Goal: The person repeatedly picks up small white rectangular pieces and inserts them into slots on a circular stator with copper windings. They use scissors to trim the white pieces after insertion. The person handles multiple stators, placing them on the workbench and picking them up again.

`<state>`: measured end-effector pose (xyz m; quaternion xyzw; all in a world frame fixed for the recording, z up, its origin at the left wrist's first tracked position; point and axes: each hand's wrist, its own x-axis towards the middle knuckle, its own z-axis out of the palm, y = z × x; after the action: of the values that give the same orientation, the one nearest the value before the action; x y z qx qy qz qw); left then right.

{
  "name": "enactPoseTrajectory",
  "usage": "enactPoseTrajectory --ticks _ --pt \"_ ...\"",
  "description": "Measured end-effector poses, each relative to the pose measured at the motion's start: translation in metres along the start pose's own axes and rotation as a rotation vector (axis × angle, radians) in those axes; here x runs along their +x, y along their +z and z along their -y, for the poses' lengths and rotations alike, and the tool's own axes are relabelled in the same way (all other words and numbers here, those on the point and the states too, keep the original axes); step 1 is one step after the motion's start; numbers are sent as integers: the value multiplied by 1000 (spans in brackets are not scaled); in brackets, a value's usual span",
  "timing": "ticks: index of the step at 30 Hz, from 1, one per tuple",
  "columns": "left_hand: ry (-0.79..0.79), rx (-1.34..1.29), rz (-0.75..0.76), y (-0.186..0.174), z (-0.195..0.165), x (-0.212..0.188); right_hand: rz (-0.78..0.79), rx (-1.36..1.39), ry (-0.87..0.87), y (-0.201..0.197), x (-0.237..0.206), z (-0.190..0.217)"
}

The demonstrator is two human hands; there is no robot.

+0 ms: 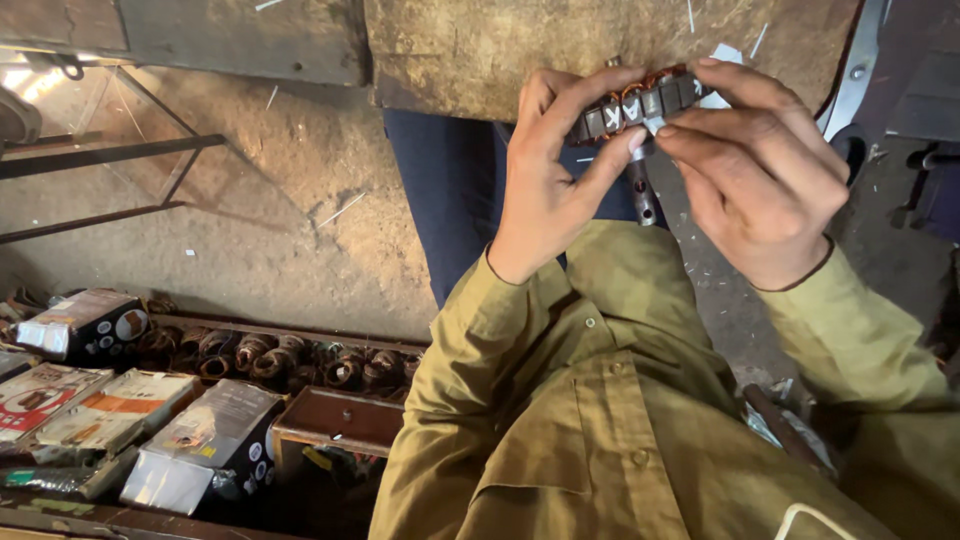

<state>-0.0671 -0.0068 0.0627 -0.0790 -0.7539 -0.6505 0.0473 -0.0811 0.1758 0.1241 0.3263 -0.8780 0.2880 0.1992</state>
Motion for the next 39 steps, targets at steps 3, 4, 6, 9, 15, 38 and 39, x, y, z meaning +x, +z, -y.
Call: enactPoseTrajectory --ticks 3,4,6,9,15,38,39 --pt "18 14 -13 3 0 -1 -10 9 -33 1 3 0" --pt "29 29 -17 4 0 -1 -16 21 -36 2 4 1" --pt "47 66 -21 5 -1 -1 -42 -17 -30 4 5 3" --pt "54 82 -16 7 -4 0 -54 -43 -6 4 3 4" --pt "82 126 -34 11 -4 0 3 -133 -12 -2 -9 -3" --pt "223 -19 29 -13 35 -11 -72 509 392 34 -42 -12" --pt "182 -66 21 -13 34 -11 -66 612 452 35 -39 -8"
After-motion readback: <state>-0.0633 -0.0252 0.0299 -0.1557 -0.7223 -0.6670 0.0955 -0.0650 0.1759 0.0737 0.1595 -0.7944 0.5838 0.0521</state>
